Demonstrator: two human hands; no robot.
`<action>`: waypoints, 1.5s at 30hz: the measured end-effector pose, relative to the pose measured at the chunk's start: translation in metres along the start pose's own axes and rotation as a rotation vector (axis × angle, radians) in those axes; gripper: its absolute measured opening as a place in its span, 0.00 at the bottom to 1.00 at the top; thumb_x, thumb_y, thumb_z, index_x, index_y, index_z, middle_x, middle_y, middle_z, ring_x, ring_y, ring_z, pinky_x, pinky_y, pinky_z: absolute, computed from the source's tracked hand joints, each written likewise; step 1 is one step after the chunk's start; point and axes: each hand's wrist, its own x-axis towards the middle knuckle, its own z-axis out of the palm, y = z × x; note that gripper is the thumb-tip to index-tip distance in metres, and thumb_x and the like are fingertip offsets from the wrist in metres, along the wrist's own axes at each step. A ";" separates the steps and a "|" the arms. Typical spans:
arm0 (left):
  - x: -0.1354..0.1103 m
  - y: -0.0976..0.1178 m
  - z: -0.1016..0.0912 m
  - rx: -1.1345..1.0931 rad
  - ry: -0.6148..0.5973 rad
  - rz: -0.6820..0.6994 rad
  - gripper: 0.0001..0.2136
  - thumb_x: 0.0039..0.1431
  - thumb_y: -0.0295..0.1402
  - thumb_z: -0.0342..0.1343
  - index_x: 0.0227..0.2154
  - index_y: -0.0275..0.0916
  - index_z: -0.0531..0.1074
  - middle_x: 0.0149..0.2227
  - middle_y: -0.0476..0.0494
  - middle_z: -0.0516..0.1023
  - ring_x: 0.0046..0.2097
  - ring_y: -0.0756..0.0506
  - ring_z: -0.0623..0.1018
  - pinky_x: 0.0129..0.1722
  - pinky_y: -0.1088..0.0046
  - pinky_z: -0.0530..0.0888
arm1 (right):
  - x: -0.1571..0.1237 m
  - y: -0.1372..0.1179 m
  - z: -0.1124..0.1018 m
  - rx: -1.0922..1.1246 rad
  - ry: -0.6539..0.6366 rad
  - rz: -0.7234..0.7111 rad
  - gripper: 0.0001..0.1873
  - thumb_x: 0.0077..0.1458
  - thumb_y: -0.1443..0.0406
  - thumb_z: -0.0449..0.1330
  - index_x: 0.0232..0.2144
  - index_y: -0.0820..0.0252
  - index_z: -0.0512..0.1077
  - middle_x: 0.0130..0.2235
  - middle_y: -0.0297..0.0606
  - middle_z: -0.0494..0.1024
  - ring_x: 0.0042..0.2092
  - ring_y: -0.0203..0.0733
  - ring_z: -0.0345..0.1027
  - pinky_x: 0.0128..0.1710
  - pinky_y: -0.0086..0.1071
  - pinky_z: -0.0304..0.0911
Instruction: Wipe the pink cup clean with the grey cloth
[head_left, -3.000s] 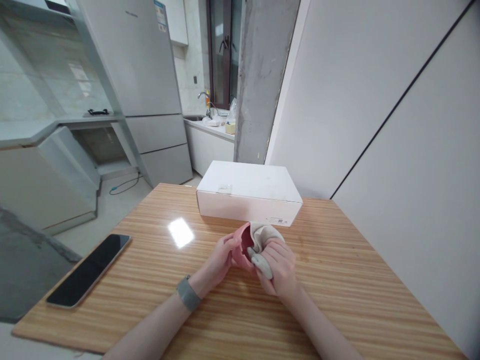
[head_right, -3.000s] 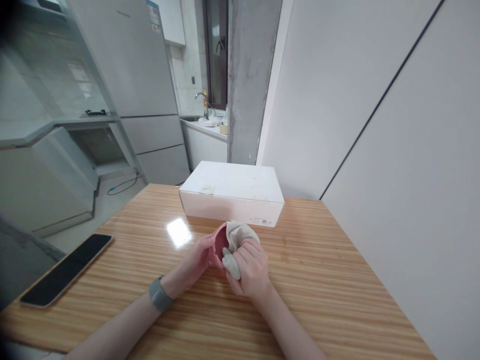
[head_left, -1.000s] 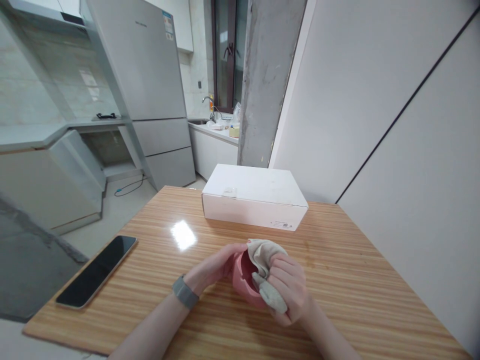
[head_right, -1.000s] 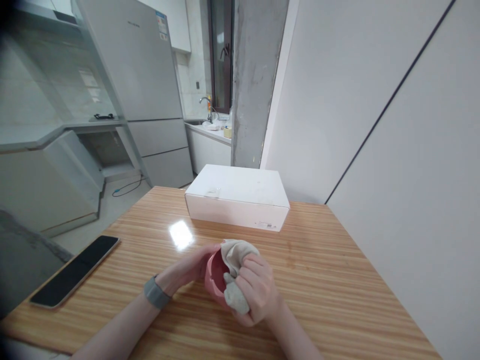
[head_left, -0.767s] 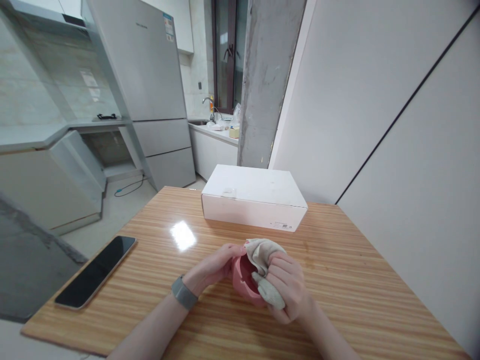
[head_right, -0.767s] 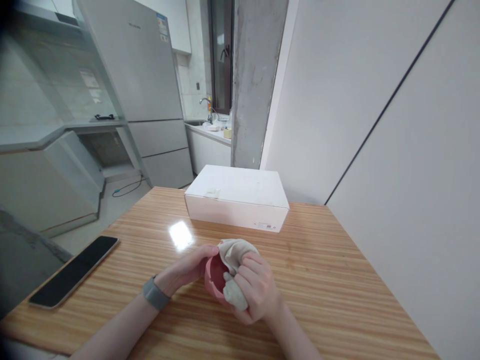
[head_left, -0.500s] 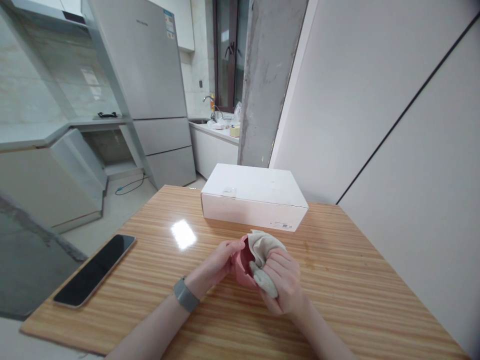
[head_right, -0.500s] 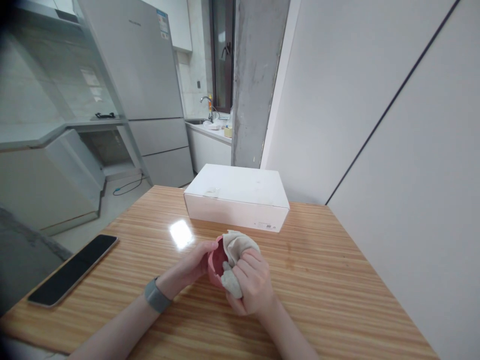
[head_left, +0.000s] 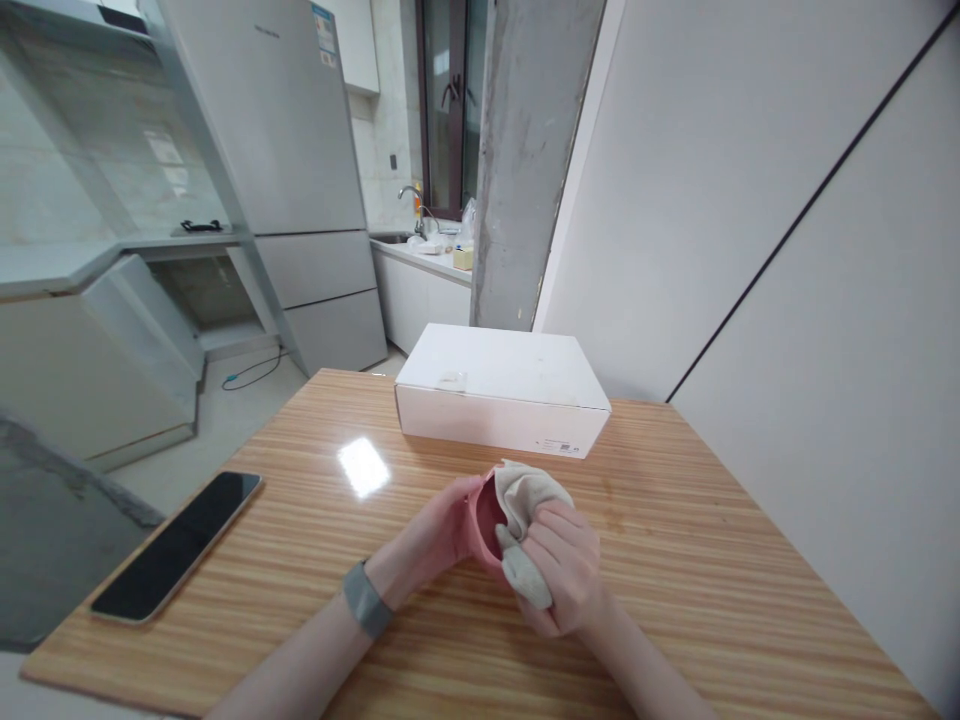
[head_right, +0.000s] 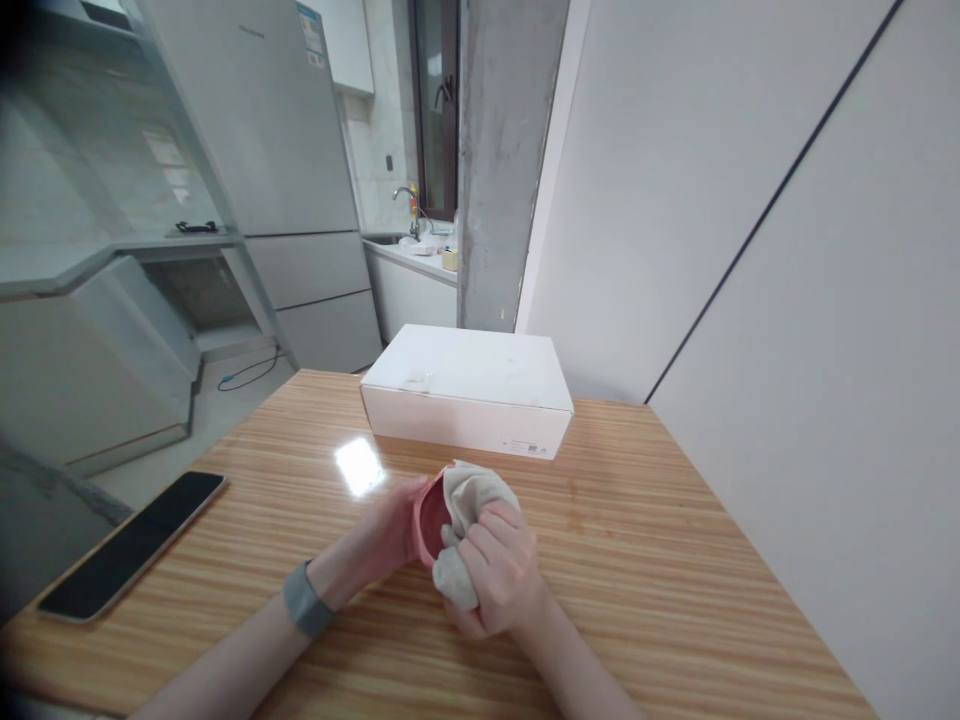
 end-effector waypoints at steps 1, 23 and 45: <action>-0.001 0.002 -0.002 0.002 0.002 -0.014 0.13 0.60 0.38 0.58 0.40 0.33 0.78 0.39 0.40 0.81 0.38 0.47 0.77 0.39 0.72 0.72 | 0.001 -0.001 -0.001 0.021 -0.009 -0.020 0.10 0.52 0.66 0.49 0.20 0.53 0.57 0.17 0.32 0.58 0.22 0.39 0.49 0.25 0.37 0.49; -0.002 0.003 -0.001 0.276 0.136 0.165 0.15 0.48 0.40 0.68 0.32 0.32 0.76 0.26 0.47 0.76 0.25 0.52 0.70 0.26 0.76 0.64 | 0.004 -0.001 0.005 -0.045 -0.033 0.129 0.11 0.54 0.68 0.52 0.20 0.55 0.60 0.20 0.33 0.62 0.25 0.40 0.52 0.27 0.37 0.53; -0.006 0.013 -0.010 0.265 0.031 0.054 0.15 0.58 0.40 0.59 0.40 0.31 0.78 0.37 0.40 0.81 0.38 0.45 0.76 0.42 0.69 0.69 | 0.008 -0.005 -0.003 0.095 0.025 -0.044 0.10 0.50 0.69 0.50 0.19 0.54 0.59 0.17 0.31 0.57 0.22 0.39 0.48 0.24 0.36 0.49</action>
